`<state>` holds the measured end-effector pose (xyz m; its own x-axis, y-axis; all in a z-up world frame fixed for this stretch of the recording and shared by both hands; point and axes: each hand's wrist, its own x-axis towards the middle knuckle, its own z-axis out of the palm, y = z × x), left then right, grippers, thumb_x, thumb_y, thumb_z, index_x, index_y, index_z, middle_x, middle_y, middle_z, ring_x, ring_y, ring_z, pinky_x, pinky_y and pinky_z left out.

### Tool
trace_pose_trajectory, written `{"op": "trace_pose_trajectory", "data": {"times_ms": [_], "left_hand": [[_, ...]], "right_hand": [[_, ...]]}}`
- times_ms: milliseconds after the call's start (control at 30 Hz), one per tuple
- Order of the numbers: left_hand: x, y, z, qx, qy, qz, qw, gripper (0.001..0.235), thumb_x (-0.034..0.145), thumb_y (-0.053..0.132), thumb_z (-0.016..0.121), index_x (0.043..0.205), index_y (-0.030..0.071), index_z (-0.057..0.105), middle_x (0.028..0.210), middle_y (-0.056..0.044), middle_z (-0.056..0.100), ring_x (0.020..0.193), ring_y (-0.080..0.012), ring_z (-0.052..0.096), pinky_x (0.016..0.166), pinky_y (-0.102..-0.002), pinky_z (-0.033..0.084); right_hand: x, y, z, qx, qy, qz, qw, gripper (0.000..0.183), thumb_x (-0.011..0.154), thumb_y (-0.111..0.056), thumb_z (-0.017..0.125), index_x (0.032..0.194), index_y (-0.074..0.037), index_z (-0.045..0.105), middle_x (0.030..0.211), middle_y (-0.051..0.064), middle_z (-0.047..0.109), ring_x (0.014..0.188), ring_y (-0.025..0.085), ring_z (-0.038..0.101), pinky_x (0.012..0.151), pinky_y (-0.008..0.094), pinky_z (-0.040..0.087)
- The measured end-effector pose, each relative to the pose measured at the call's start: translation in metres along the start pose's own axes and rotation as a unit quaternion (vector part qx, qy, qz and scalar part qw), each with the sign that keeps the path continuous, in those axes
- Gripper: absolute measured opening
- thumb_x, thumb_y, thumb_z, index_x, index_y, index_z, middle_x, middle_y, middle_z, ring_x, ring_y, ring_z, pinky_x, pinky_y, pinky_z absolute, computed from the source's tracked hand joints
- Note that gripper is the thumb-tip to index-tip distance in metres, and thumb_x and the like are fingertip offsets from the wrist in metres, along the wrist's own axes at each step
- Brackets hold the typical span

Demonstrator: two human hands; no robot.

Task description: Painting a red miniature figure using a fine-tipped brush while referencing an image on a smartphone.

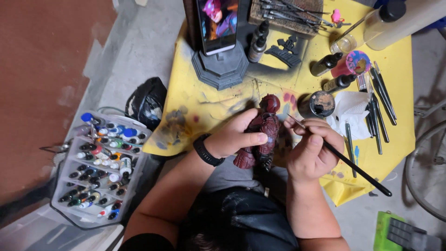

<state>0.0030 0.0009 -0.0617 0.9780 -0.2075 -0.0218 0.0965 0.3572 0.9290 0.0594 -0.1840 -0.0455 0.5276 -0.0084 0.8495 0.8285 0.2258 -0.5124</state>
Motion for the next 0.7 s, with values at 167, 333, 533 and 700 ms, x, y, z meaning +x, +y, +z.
{"op": "trace_pose_trajectory", "data": {"times_ms": [167,333,533,700], "left_hand": [[0.004,-0.010,0.011,-0.117,0.016,0.049,0.992,0.080,0.083,0.013,0.078,0.149,-0.006,0.037,0.142,-0.029,0.052,0.132,-0.0317,0.052,0.109,-0.048,0.045],[0.004,-0.021,0.015,-0.173,0.010,0.066,0.983,0.076,0.083,0.012,0.077,0.147,-0.001,0.037,0.140,-0.024,0.054,0.126,-0.0265,0.055,0.106,-0.045,0.048],[0.008,-0.026,0.022,-0.173,-0.017,0.185,0.967,0.089,0.085,0.011,0.070,0.160,0.000,0.021,0.151,-0.025,0.044,0.134,-0.0280,0.048,0.112,-0.048,0.042],[-0.001,-0.004,0.043,-0.190,-0.020,0.226,0.955,0.090,0.088,0.035,0.078,0.151,-0.008,0.031,0.147,-0.024,0.048,0.135,-0.0313,0.051,0.116,-0.042,0.041]], "right_hand": [[-0.013,-0.003,-0.009,0.054,0.020,0.021,0.998,0.020,0.114,-0.008,0.044,0.113,0.011,0.050,0.079,0.027,0.060,0.079,0.038,0.066,0.076,0.053,0.062],[-0.023,-0.013,-0.012,0.086,0.004,0.031,0.996,0.022,0.116,-0.005,0.037,0.123,0.011,0.050,0.085,0.028,0.064,0.089,0.041,0.071,0.086,0.057,0.063],[-0.015,-0.034,-0.020,-0.019,-0.084,-0.003,0.996,0.025,0.112,-0.018,0.051,0.120,0.003,0.062,0.116,0.028,0.076,0.118,0.051,0.072,0.102,0.062,0.054],[-0.032,-0.046,-0.034,-0.057,-0.197,0.021,0.979,0.046,0.105,-0.029,0.070,0.145,-0.018,0.051,0.155,0.020,0.059,0.156,0.052,0.046,0.134,0.070,0.033]]}}
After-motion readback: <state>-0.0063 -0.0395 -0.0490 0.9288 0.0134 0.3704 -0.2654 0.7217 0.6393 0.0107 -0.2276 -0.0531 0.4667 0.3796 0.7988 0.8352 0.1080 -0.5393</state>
